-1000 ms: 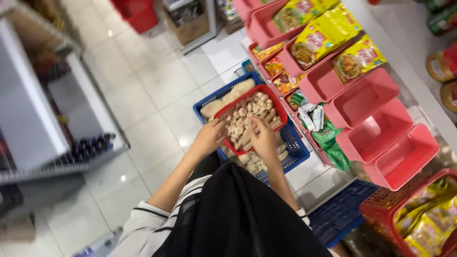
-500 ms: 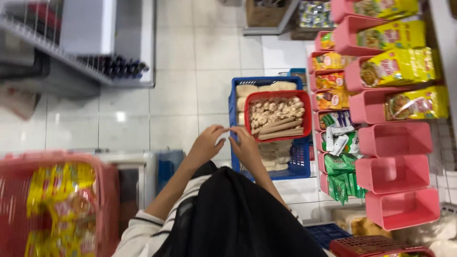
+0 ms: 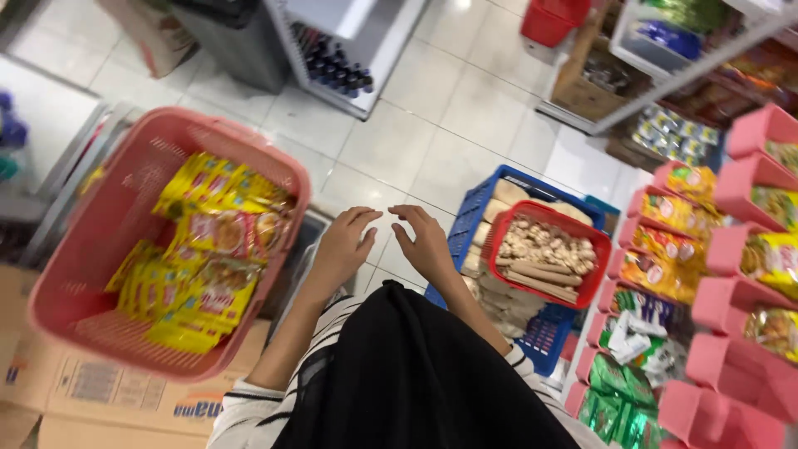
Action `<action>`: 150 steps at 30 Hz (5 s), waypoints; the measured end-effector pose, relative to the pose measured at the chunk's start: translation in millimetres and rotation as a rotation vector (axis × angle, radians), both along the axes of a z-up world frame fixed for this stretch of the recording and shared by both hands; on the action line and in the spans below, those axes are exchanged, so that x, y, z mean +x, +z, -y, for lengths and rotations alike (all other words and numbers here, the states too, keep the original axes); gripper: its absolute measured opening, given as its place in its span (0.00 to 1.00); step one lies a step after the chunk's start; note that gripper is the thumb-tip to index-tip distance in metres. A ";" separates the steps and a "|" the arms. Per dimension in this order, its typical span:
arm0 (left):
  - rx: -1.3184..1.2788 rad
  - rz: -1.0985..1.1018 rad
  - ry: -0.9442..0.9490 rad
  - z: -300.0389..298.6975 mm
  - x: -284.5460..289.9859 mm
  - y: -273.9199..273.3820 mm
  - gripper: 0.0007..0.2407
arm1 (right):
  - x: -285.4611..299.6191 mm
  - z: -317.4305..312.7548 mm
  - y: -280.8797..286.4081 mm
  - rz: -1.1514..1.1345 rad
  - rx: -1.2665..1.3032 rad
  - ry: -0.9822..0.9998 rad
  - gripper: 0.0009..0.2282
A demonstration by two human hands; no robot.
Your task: The person picks up seasoning packets from a basket and places them into pink bins on a shelf, then transfers garlic and ginger from a blue crate into a red basket.
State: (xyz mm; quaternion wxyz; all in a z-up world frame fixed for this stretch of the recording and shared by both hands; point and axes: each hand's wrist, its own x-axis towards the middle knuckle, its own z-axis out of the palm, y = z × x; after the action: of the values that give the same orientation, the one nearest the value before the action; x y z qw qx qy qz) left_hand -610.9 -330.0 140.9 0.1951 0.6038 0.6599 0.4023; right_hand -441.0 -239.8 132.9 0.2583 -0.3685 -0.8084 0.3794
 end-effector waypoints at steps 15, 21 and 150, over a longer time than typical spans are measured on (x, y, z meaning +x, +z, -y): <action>-0.049 -0.197 0.577 154.5 -137.6 -2.0 0.10 | -123.7 68.4 13.5 -0.034 0.124 0.417 0.13; -0.228 -0.286 0.590 198.0 -160.3 -16.5 0.15 | -146.3 77.3 8.1 -0.054 0.124 0.451 0.11; 0.408 -0.671 -1.934 -278.0 646.6 -105.8 0.17 | 732.0 -49.6 -198.3 0.203 0.262 -2.124 0.25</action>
State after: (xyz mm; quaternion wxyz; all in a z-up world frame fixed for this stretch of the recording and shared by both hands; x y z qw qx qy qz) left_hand 35.7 -52.0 35.1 0.1351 0.9769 -0.1653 -0.0102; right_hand 291.0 -190.2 -65.4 0.4250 -0.8816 -0.1268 -0.1611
